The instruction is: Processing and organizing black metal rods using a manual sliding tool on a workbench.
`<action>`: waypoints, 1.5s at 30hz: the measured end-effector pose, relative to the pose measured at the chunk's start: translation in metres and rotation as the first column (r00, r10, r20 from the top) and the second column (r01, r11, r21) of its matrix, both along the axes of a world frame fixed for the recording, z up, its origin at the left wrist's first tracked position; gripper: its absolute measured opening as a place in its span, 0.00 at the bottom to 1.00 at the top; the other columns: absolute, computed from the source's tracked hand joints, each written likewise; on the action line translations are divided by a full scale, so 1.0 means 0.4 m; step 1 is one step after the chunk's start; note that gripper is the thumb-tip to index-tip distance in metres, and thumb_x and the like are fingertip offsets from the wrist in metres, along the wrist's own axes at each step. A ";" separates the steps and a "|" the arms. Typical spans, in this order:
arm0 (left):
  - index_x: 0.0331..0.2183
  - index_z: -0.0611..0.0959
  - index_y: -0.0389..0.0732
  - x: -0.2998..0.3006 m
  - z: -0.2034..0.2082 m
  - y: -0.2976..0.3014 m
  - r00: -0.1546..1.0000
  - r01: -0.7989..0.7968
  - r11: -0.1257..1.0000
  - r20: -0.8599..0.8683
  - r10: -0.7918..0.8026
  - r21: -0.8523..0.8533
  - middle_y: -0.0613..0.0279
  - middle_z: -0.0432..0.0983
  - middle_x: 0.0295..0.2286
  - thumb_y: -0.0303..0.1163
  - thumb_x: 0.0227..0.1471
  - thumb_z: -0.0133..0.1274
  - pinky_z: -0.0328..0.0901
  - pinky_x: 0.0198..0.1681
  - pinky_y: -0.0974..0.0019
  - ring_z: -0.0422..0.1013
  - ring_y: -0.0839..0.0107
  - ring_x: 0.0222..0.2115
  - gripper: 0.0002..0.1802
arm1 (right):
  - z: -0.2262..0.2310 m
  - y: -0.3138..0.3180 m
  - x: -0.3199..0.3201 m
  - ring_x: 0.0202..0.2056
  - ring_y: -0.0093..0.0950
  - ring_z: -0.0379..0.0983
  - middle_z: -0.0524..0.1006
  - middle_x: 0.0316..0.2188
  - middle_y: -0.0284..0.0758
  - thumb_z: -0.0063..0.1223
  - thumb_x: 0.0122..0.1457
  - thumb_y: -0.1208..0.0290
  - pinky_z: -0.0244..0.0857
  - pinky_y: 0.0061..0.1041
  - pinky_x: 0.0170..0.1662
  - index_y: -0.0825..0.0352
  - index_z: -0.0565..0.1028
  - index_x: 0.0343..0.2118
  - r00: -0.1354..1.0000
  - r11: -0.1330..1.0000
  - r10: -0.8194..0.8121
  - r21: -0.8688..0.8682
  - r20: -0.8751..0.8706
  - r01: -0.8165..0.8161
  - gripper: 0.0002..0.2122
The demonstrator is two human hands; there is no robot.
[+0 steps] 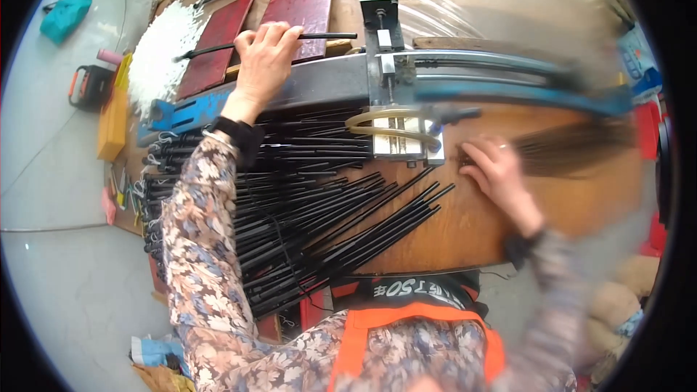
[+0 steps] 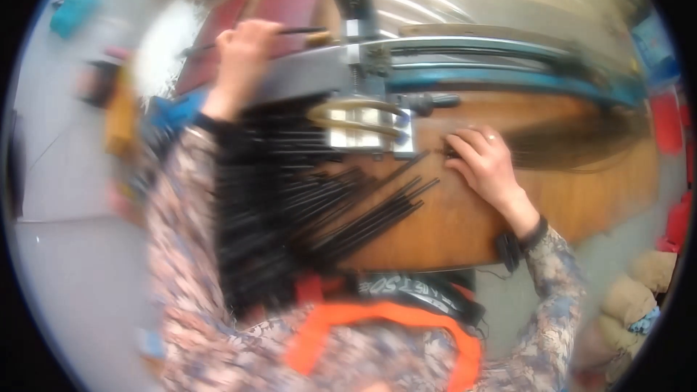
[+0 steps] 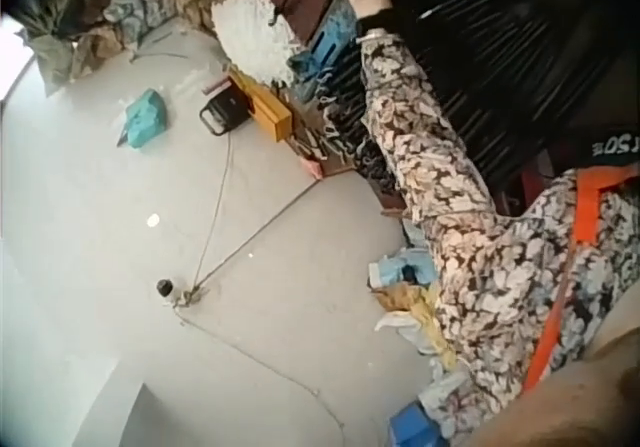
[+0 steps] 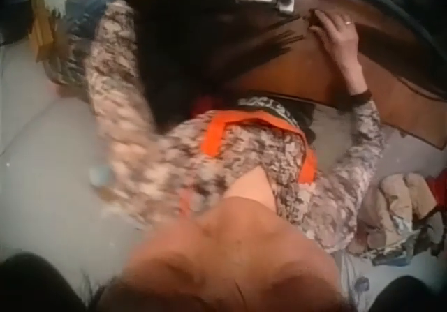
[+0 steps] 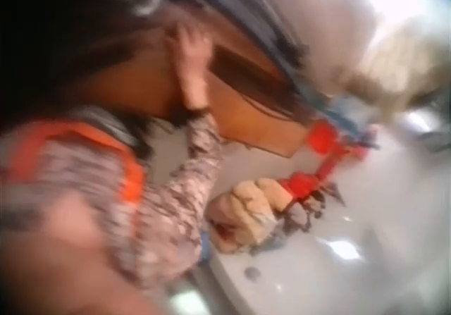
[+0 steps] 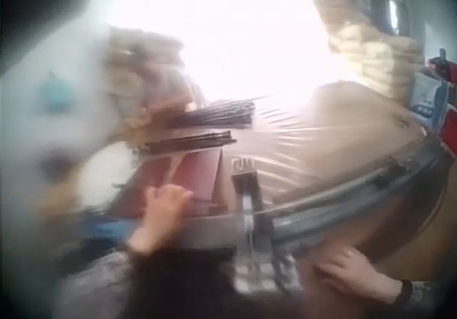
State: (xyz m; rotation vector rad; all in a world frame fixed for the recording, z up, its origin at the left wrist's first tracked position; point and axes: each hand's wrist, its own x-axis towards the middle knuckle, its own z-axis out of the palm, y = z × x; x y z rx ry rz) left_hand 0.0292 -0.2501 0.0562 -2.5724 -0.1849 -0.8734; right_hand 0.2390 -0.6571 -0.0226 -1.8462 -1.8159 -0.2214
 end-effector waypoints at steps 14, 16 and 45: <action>0.41 0.80 0.51 -0.255 -0.122 -0.645 0.905 -0.416 0.786 -0.291 0.309 -0.458 0.65 0.69 0.35 0.40 0.44 0.65 0.59 0.41 0.57 0.66 0.64 0.40 0.20 | 0.056 0.009 0.006 0.36 0.41 0.72 0.75 0.31 0.41 0.62 0.56 0.74 0.66 0.35 0.39 0.69 0.79 0.33 0.955 0.974 -0.145 -0.206 -0.260 0.092 0.05; 0.38 0.80 0.49 -0.289 -0.131 -0.635 0.902 -0.429 0.773 -0.274 0.335 -0.467 0.65 0.69 0.34 0.41 0.45 0.65 0.60 0.40 0.57 0.66 0.64 0.39 0.17 | 0.014 -0.026 0.042 0.35 0.42 0.70 0.74 0.29 0.41 0.62 0.55 0.75 0.65 0.36 0.38 0.70 0.79 0.31 0.959 0.982 -0.094 -0.186 -0.266 0.045 0.05; 0.37 0.79 0.48 -0.064 0.004 -0.728 0.881 -0.126 0.711 -0.408 -0.241 -0.692 0.55 0.73 0.20 0.42 0.62 0.53 0.67 0.18 0.52 0.74 0.51 0.18 0.09 | 0.038 -0.155 -0.047 0.24 0.36 0.71 0.75 0.23 0.36 0.64 0.54 0.53 0.66 0.32 0.28 0.62 0.81 0.38 0.921 0.995 -0.003 0.093 -0.390 0.043 0.17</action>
